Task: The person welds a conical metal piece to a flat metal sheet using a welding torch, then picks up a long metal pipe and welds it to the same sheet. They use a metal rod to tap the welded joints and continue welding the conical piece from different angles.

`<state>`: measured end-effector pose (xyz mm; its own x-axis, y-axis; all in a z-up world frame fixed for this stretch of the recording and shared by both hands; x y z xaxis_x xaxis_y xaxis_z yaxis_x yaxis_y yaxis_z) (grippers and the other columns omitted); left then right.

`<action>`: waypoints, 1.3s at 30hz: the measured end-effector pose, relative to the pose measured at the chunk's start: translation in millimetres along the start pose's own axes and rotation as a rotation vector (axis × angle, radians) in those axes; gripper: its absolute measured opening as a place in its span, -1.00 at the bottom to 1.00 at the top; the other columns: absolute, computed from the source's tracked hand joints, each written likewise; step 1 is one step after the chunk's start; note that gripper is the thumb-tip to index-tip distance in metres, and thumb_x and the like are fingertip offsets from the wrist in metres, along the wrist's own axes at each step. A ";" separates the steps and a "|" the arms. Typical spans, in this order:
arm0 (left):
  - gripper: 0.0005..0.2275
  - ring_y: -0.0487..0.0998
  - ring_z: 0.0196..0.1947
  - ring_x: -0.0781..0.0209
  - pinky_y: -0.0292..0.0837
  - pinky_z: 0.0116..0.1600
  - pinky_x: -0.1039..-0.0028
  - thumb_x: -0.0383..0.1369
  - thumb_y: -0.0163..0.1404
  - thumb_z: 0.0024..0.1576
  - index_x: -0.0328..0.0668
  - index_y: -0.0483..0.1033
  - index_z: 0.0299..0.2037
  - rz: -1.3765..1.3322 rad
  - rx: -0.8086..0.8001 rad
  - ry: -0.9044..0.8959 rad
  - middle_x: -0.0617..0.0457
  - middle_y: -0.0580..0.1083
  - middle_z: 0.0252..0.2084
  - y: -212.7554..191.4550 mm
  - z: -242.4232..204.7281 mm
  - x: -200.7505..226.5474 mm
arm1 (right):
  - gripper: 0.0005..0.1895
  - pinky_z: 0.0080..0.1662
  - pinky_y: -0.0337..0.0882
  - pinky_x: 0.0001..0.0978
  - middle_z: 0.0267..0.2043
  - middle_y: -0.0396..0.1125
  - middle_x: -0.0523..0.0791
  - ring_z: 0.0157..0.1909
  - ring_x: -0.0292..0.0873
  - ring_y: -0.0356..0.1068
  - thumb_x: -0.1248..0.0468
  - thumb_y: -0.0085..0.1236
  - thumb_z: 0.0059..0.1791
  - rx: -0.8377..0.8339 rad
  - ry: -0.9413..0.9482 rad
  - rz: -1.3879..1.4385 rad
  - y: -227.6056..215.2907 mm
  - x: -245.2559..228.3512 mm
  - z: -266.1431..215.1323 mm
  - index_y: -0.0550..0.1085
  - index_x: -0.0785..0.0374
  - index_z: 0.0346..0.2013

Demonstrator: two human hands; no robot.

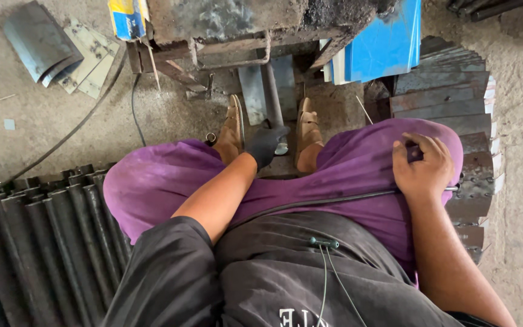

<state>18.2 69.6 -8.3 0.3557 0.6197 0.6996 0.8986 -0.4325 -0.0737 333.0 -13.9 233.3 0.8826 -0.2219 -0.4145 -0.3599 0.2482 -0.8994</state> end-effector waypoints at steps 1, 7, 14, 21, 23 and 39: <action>-0.62 0.57 -0.33 0.13 0.46 -0.19 0.32 -0.13 0.06 0.11 -0.37 0.57 -0.11 -0.040 -0.003 -0.033 -0.10 0.56 -0.29 -1.4 1.0 2.8 | -0.85 -0.02 0.42 -0.19 -0.16 0.47 -0.08 -0.14 -0.02 0.44 0.22 0.32 0.03 -0.002 0.011 0.001 0.4 -0.3 1.8 0.62 0.20 -0.16; -0.54 0.57 -0.27 0.07 0.42 -0.13 0.28 -0.03 -0.05 0.14 -0.26 0.59 0.01 0.232 -0.025 0.054 -0.20 0.57 -0.18 3.9 -3.4 17.9 | -0.87 0.07 0.44 -0.19 -0.13 0.49 -0.07 -0.05 -0.01 0.48 0.23 0.28 0.03 0.025 -0.049 -0.002 -1.7 -1.4 0.1 0.62 0.20 -0.17; -0.55 0.59 -0.30 0.03 0.50 -0.18 0.22 -0.14 0.08 0.04 -0.35 0.49 0.02 -0.189 0.017 -0.018 -0.23 0.57 -0.16 13.0 16.0 -5.3 | -0.86 0.08 0.44 -0.17 -0.14 0.49 -0.06 -0.01 0.03 0.47 0.21 0.30 0.05 0.028 -0.037 -0.025 -1.2 1.4 -1.8 0.62 0.19 -0.18; -0.35 0.65 -0.11 -0.05 0.52 0.00 0.25 -0.01 0.14 0.04 -0.40 0.36 0.19 -0.061 0.188 -0.034 -0.28 0.59 -0.05 -12.7 -3.6 17.7 | -0.85 0.05 0.43 -0.16 -0.17 0.49 -0.05 -0.04 0.05 0.46 0.20 0.31 0.03 0.039 -0.028 -0.030 -2.4 -1.5 -0.9 0.62 0.19 -0.19; -0.21 0.52 0.02 -0.30 0.44 0.08 0.17 0.03 0.19 0.04 -0.48 0.20 0.30 0.213 0.334 0.158 -0.44 0.43 0.09 -32.8 -28.2 64.4 | -0.86 0.06 0.43 -0.16 -0.16 0.49 -0.06 -0.03 0.04 0.47 0.20 0.30 0.04 0.043 -0.037 -0.015 -4.0 -2.5 -1.5 0.61 0.20 -0.19; -0.71 0.08 0.54 -0.02 -0.29 0.58 -0.14 -0.17 -0.05 0.22 0.08 0.54 0.10 1.385 -0.198 1.384 0.06 0.31 0.43 71.9 -89.3 51.7 | -0.82 0.05 0.43 -0.17 -0.09 0.49 -0.06 -0.03 0.02 0.47 0.20 0.31 0.01 0.024 -0.017 -0.027 -2.2 -0.3 0.0 0.62 0.17 -0.13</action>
<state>78.2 12.1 86.0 0.1704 -0.9584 0.2288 0.1557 -0.2031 -0.9667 333.5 -14.4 235.4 0.8972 -0.2128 -0.3870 -0.3283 0.2649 -0.9067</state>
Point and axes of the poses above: each hand's wrist, its own z-axis towards the middle knuckle, its own y-axis out of the palm, x = y × z, the point moved 8 cm from there along z, towards the middle knuckle
